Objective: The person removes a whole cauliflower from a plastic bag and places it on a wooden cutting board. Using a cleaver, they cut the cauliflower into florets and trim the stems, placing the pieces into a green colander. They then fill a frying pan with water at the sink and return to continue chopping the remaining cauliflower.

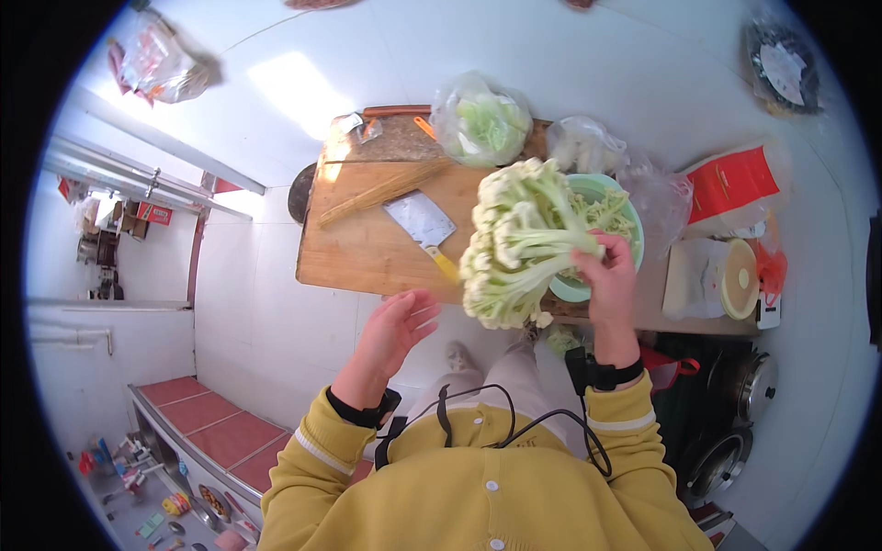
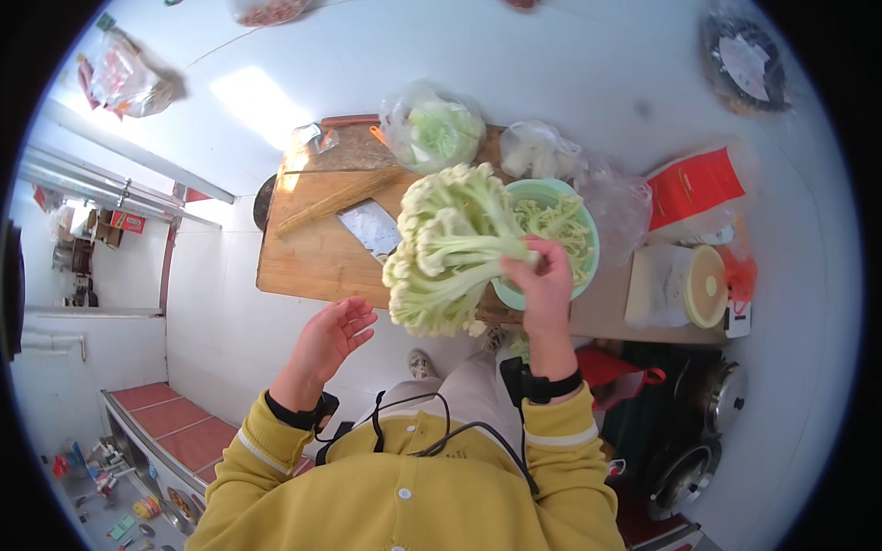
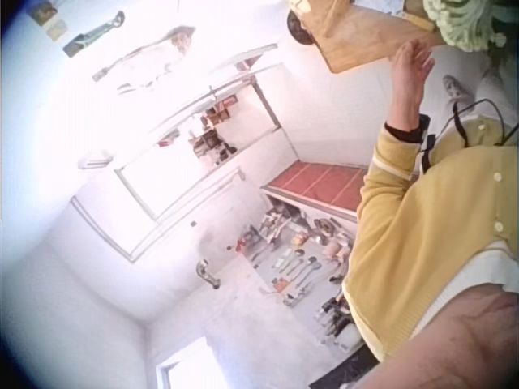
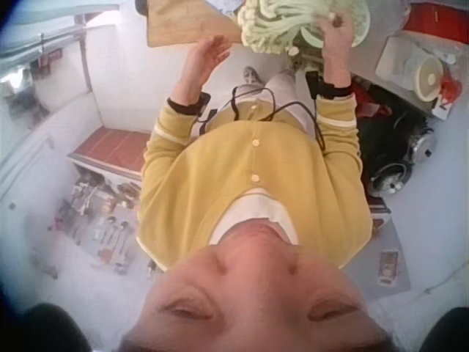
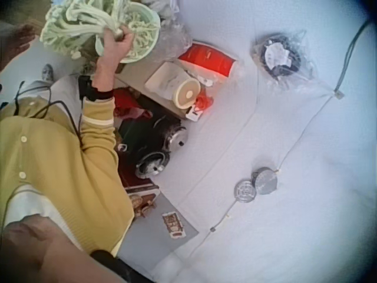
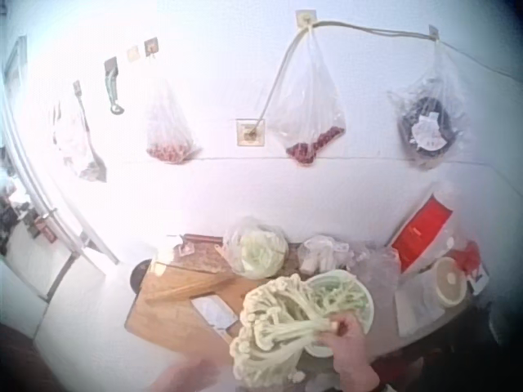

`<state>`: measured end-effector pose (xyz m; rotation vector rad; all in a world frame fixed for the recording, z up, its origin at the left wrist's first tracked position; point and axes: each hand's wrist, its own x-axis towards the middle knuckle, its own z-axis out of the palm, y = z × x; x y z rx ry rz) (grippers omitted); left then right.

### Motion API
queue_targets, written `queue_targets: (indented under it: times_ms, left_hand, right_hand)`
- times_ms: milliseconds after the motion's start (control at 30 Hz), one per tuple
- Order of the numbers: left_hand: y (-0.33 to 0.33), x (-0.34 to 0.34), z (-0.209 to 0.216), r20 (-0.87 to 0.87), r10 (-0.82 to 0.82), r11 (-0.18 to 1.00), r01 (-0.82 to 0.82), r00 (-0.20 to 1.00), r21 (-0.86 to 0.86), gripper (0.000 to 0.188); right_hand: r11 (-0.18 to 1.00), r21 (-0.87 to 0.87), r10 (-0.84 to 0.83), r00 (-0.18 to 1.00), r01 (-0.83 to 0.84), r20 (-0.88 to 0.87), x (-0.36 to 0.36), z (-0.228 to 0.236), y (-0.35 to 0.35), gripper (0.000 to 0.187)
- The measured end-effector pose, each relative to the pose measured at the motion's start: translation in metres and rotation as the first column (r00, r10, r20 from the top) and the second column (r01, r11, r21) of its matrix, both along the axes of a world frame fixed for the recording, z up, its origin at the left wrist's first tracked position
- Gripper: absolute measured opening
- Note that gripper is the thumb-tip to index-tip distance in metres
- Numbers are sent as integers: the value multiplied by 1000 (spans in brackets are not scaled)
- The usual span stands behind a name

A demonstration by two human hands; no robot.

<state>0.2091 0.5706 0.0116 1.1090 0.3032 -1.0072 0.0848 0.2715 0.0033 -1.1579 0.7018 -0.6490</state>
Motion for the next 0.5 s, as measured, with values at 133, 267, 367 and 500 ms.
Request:
queue_targets:
  times_ms: [133,267,367,500]
  left_hand:
    - [40,-4,-6,151,132,981,-151,980,123,37]
    - [52,7,-14,523,37,919,-235,852,318,46]
    - [43,20,-27,811,-322,841,-245,489,482,58]
    - [13,62,-59,789,-590,728,-311,168,611,71]
  right_hand:
    - [726,-657,103,977,-203,-188,55,-18,61,32]
    - [572,-729,185,925,-377,-333,101,-31,106,34]
    - [531,-689,231,866,-494,-443,136,-49,131,30]
    - [493,-671,296,831,-555,-471,182,-77,159,27]
